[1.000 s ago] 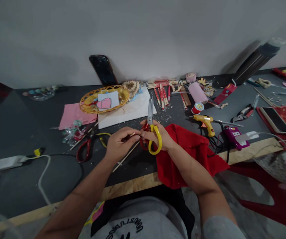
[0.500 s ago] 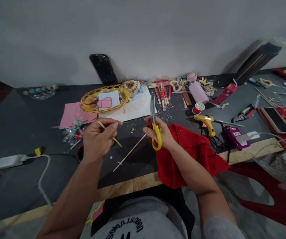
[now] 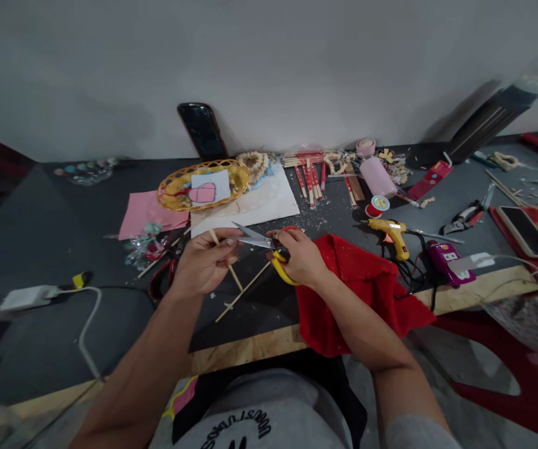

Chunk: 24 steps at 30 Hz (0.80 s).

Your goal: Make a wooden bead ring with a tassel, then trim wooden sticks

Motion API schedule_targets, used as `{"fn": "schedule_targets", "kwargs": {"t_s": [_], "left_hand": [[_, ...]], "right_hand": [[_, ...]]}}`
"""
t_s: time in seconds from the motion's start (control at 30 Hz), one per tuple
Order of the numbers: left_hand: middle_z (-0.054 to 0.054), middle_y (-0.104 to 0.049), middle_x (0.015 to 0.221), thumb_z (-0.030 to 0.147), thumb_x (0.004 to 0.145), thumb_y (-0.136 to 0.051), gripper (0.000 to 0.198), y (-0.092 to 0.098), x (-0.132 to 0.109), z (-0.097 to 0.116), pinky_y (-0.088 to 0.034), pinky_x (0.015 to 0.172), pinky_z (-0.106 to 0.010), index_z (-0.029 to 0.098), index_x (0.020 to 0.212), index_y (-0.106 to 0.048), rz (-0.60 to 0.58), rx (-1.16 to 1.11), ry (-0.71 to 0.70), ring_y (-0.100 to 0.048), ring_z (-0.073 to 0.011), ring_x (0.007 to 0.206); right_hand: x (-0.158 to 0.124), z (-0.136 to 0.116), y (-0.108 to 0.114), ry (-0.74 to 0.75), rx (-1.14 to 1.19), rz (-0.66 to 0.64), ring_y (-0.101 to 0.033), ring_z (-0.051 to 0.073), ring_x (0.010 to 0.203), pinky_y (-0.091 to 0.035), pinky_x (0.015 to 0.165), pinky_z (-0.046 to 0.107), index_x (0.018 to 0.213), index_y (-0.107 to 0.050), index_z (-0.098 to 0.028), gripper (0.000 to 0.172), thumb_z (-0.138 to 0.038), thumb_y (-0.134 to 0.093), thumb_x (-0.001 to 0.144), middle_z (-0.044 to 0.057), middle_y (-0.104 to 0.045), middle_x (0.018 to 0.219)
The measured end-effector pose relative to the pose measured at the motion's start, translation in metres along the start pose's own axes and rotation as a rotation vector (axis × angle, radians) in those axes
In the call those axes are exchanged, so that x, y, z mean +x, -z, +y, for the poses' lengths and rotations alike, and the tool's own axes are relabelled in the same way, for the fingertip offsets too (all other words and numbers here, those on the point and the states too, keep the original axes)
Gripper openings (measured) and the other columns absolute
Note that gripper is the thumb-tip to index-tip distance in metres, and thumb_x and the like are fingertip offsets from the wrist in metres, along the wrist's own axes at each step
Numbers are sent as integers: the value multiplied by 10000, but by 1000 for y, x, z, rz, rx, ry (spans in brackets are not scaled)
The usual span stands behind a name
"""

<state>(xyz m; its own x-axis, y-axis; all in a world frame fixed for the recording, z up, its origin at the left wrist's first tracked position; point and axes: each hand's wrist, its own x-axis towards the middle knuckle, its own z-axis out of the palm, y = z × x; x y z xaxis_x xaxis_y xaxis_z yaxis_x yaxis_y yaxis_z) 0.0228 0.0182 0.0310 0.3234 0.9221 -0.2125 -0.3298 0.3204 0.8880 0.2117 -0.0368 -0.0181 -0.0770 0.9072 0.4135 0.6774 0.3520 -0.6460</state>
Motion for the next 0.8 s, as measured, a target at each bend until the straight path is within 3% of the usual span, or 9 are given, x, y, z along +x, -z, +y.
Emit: {"fn": "schedule_targets", "kwargs": {"t_s": [0.23,0.5,0.8], "left_hand": [[25,-593,576,137,456,-850,284,2,6,-7,-307,405,-162,148,675,-668,6,-39,6,-438,-42,437],[52,-478,506,188,533,-835,260,2,8,-16,-264,418,-170,143,665,-616,-98,-52,50,-369,-34,430],[34,-565,615,143,509,-813,303,2,10,-20,-272,420,-170,152,700,-577,-74,-34,11,-408,-35,452]], "right_hand": [[-1,-2,1,-16,-170,-33,-618,253,1003,-538,897,374,1227,-622,-193,410,-349,-637,848,111,-676,1059],[-1,-3,1,-29,-222,-42,-604,268,1027,-526,926,398,1259,-610,-194,425,-356,-620,866,122,-663,1086],[-1,-4,1,-32,-247,-58,-607,266,1007,-538,892,386,1256,-618,-186,435,-377,-620,866,119,-660,1052]]}}
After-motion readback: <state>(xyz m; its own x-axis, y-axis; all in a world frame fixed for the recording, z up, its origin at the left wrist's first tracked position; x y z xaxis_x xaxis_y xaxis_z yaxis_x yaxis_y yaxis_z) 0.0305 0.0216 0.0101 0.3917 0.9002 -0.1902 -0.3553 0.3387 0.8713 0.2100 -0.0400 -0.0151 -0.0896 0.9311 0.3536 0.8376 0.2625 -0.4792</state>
